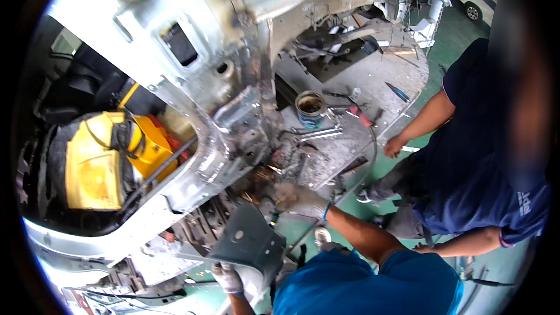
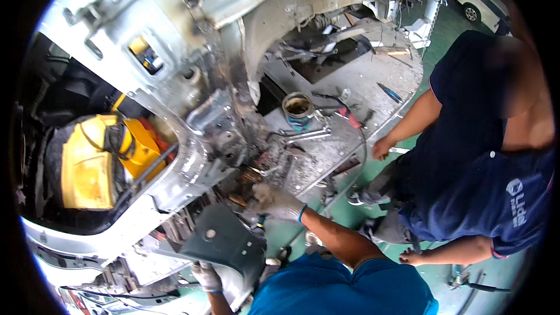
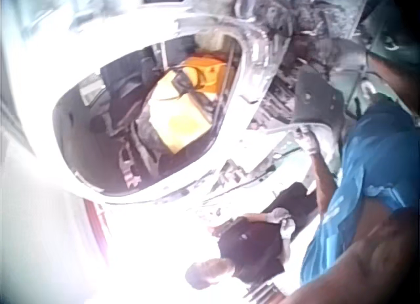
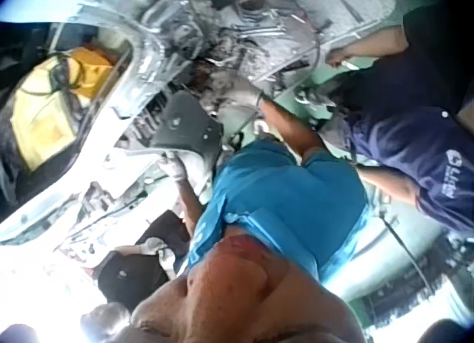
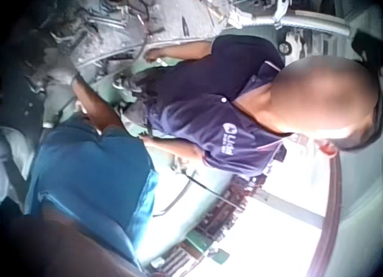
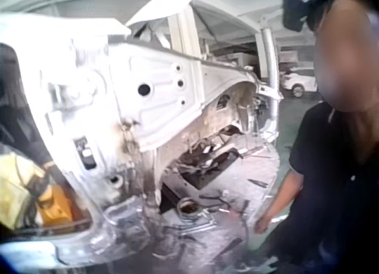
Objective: The person repeatedly positions a metal panel against the front inner structure of a white car, aligning holes and edges, then removes it to reposition. A second person joins to assist with alignment and points to fitment areas. The panel is handled multiple times without being fastened.
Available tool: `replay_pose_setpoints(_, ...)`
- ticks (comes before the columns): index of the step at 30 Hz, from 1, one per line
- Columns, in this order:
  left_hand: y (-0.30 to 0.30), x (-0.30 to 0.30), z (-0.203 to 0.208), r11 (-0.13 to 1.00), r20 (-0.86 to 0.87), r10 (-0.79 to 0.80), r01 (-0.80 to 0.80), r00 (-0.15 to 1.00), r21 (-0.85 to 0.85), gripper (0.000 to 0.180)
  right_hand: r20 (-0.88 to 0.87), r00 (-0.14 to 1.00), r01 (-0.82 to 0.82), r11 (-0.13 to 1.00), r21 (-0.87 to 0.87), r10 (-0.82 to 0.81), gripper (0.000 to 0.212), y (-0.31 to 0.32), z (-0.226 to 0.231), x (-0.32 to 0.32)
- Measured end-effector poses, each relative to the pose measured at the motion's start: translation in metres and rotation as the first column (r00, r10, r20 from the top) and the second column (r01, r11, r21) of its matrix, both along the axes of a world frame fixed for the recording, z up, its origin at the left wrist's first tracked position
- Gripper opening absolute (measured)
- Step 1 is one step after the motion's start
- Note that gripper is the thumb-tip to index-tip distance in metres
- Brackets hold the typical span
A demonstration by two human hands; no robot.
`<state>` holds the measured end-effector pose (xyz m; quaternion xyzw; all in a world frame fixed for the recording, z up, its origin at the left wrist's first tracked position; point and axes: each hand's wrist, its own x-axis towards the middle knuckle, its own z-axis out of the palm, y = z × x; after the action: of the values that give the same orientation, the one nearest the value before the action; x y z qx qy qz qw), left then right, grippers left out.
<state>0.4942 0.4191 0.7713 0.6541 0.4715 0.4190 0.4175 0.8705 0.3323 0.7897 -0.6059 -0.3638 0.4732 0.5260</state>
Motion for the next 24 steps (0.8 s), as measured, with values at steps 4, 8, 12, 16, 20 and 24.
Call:
replay_pose_setpoints(4, -0.004, -0.022, -0.011, 0.989, 0.135, -0.014, 0.033, 0.991, -0.143, 0.049, 0.457, 0.835, 0.202, 0.944, 0.262, -0.305, 0.094, 0.034, 0.058, 0.035)
replay_pose_setpoints(8, 0.003, -0.064, -0.036, 0.99, 0.176, 0.004, 0.021, 0.984, -0.137, 0.042, 0.575, 0.551, 0.405, 0.796, 0.449, -0.605, 0.088, 0.07, 0.112, 0.045)
replay_pose_setpoints(12, 0.006, -0.108, -0.042, 0.99, 0.052, -0.018, 0.025, 0.998, -0.139, 0.048, 0.882, 0.22, 0.422, 0.856, 0.299, -0.416, 0.089, 0.08, 0.124, 0.002)
replay_pose_setpoints(16, 0.01, -0.134, -0.04, 0.999, 0.101, 0.005, -0.002, 0.995, -0.032, 0.051, 0.913, 0.368, 0.076, 0.984, 0.162, -0.179, 0.079, 0.08, 0.131, -0.05)
replay_pose_setpoints(20, 0.02, -0.158, -0.051, 0.977, 0.058, 0.002, 0.011, 0.998, -0.212, 0.051, 0.914, 0.312, 0.105, 0.965, 0.239, -0.26, 0.072, 0.098, 0.145, -0.048)
replay_pose_setpoints(24, 0.03, -0.174, -0.064, 0.989, 0.111, 0.096, -0.083, 0.989, -0.123, 0.04, 0.68, 0.353, 0.647, 0.693, 0.319, -0.643, 0.054, 0.101, 0.113, -0.032)
